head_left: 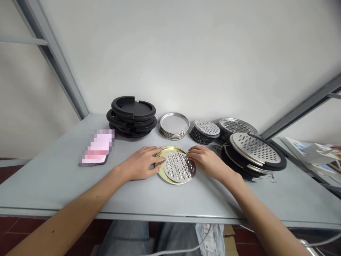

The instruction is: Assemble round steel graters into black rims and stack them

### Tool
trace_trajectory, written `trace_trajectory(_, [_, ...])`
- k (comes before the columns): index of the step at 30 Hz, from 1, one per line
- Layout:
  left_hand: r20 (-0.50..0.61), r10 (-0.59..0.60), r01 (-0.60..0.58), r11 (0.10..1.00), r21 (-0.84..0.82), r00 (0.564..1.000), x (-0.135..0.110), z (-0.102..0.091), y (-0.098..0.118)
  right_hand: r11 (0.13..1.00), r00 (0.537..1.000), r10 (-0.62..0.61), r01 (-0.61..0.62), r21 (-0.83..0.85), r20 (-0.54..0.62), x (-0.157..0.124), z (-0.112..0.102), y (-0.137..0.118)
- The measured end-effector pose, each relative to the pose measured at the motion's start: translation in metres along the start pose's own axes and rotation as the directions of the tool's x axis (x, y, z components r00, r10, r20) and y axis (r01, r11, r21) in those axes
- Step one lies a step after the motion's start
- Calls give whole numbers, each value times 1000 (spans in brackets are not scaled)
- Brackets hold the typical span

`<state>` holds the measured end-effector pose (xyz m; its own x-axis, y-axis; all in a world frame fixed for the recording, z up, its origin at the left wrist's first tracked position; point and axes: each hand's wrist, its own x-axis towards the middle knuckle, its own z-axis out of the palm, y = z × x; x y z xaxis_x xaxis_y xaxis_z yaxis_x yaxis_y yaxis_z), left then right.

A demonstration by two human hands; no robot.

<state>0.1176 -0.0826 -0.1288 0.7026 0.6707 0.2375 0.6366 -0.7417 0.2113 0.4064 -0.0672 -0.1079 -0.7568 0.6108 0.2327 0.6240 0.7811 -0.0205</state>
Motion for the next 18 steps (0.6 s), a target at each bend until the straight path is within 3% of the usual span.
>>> trace_trajectory(18, [-16,-16,17,997,77,1000,2,1,6,990,999,22,-18,-140,25,0,3,-3])
